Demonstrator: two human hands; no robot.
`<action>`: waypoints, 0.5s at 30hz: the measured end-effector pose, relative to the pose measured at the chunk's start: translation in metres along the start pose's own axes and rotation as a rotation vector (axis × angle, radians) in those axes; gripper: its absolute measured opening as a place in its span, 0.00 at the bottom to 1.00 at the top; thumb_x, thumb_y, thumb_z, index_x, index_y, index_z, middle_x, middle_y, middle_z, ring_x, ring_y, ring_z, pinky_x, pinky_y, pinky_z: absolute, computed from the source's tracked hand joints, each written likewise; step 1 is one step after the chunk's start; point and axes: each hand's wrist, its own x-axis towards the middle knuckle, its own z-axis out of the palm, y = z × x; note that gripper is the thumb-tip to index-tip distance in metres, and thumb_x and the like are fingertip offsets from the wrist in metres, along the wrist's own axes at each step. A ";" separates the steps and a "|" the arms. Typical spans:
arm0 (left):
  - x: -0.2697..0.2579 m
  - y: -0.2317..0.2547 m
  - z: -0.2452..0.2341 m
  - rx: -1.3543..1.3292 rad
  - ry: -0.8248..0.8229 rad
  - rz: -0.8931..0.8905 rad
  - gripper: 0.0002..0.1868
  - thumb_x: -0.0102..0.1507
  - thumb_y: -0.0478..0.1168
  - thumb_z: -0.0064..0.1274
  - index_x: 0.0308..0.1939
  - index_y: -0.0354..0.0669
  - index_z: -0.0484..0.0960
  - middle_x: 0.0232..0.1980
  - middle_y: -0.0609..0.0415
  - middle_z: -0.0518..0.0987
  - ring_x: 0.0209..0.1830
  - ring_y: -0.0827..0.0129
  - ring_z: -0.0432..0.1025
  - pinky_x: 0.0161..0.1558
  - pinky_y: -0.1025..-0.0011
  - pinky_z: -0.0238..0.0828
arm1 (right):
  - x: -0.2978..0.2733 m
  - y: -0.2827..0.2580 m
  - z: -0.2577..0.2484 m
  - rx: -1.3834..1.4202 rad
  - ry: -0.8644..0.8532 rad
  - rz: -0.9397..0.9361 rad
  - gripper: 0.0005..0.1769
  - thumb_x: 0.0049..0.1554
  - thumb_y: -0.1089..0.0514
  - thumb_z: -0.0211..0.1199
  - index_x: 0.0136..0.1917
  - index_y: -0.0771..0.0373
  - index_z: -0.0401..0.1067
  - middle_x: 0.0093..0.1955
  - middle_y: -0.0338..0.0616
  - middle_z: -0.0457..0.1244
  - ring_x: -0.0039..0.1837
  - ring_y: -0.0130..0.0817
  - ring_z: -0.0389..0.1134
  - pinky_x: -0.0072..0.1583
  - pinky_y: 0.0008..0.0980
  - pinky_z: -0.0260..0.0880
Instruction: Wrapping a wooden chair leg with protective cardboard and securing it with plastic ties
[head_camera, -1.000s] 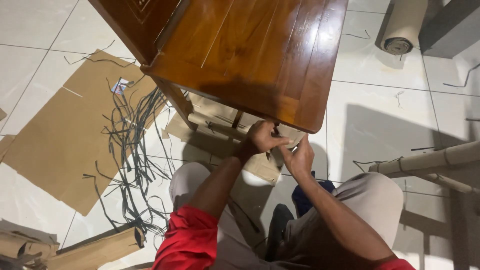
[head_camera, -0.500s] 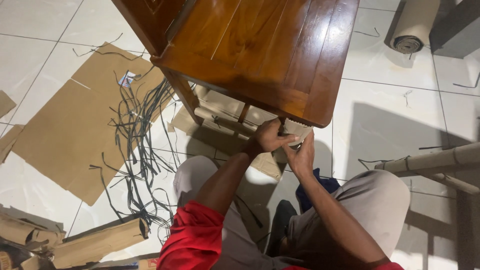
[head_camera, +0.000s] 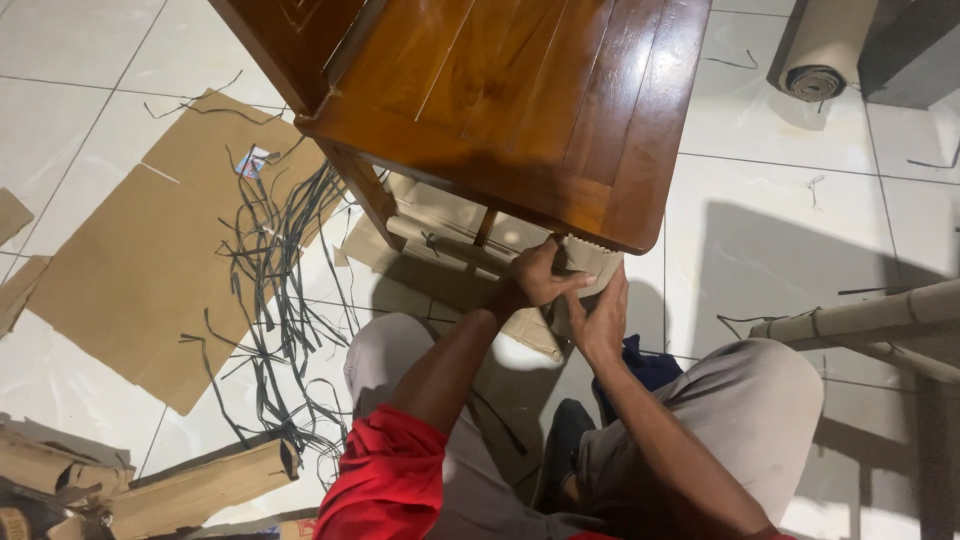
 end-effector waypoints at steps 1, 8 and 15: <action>-0.001 0.000 -0.002 -0.001 -0.001 -0.003 0.49 0.57 0.68 0.61 0.73 0.47 0.62 0.66 0.40 0.77 0.67 0.49 0.72 0.67 0.52 0.70 | 0.000 0.001 0.000 0.000 -0.003 0.002 0.54 0.56 0.58 0.69 0.84 0.64 0.39 0.74 0.64 0.50 0.76 0.68 0.52 0.73 0.65 0.55; 0.004 -0.024 0.006 0.175 -0.095 -0.043 0.55 0.55 0.68 0.62 0.78 0.50 0.56 0.70 0.43 0.73 0.70 0.54 0.69 0.71 0.54 0.67 | -0.002 -0.012 -0.010 0.009 -0.041 0.152 0.56 0.55 0.54 0.71 0.84 0.64 0.37 0.74 0.67 0.50 0.75 0.67 0.54 0.74 0.67 0.54; -0.009 -0.040 -0.013 0.212 -0.199 -0.152 0.61 0.51 0.69 0.66 0.79 0.45 0.55 0.62 0.46 0.79 0.63 0.58 0.76 0.65 0.53 0.69 | -0.012 0.035 -0.004 0.066 -0.205 0.579 0.71 0.48 0.35 0.78 0.84 0.62 0.36 0.77 0.62 0.50 0.76 0.60 0.56 0.72 0.60 0.60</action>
